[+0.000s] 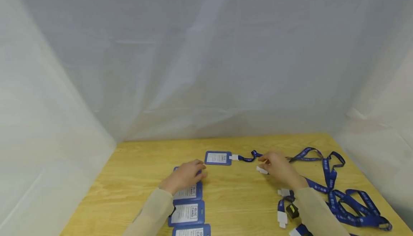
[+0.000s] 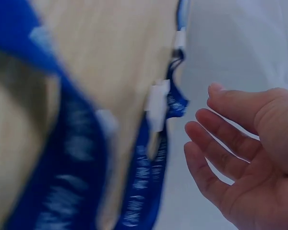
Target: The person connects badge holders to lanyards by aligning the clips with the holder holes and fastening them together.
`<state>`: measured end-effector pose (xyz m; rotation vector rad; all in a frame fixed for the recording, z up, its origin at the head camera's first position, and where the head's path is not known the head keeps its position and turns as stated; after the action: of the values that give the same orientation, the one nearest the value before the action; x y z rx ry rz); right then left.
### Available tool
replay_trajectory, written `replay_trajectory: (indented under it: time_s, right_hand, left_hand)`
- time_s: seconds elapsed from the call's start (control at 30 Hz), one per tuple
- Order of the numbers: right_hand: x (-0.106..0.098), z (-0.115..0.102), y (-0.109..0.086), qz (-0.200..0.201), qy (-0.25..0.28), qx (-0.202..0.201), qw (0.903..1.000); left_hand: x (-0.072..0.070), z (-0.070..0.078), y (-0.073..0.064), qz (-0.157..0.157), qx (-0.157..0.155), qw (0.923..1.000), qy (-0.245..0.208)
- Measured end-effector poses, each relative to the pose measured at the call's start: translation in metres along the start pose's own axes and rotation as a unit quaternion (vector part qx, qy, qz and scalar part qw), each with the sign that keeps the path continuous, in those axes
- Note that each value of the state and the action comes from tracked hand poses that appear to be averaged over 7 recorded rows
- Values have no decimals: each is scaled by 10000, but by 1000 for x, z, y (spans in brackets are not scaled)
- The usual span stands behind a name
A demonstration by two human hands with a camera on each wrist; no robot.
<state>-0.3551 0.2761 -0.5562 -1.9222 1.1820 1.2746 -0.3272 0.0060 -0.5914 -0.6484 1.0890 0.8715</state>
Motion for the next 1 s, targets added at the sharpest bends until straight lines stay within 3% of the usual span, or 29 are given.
replay_trajectory:
  time_s: [0.17, 0.43, 0.7, 1.0]
  right_hand:
    - [19, 20, -1, -149, 56, 99, 9998]
    - [22, 27, 1, -90, -384, 107, 9992]
    - [19, 24, 1, 17, -577, 53, 9983]
    - [23, 23, -1, -65, -424, 104, 9990]
  left_hand:
    - [6, -23, -15, -25, -282, 9989, -374]
    - [11, -40, -21, -105, -448, 9955, -831]
    - [18, -39, -23, -335, -295, 9972, -594]
    - [26, -41, -24, -660, -585, 9945, -569]
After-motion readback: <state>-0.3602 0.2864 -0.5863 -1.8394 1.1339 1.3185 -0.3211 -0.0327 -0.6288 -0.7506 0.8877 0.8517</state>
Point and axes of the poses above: each hand's wrist, its own y-axis towards the middle knuckle, its own x-axis out of the palm, z = x × y, the point moved 10 cm from there along y, towards the middle knuckle, and after that the axes turned 11 degrees about -z, right-handed, at the moved point
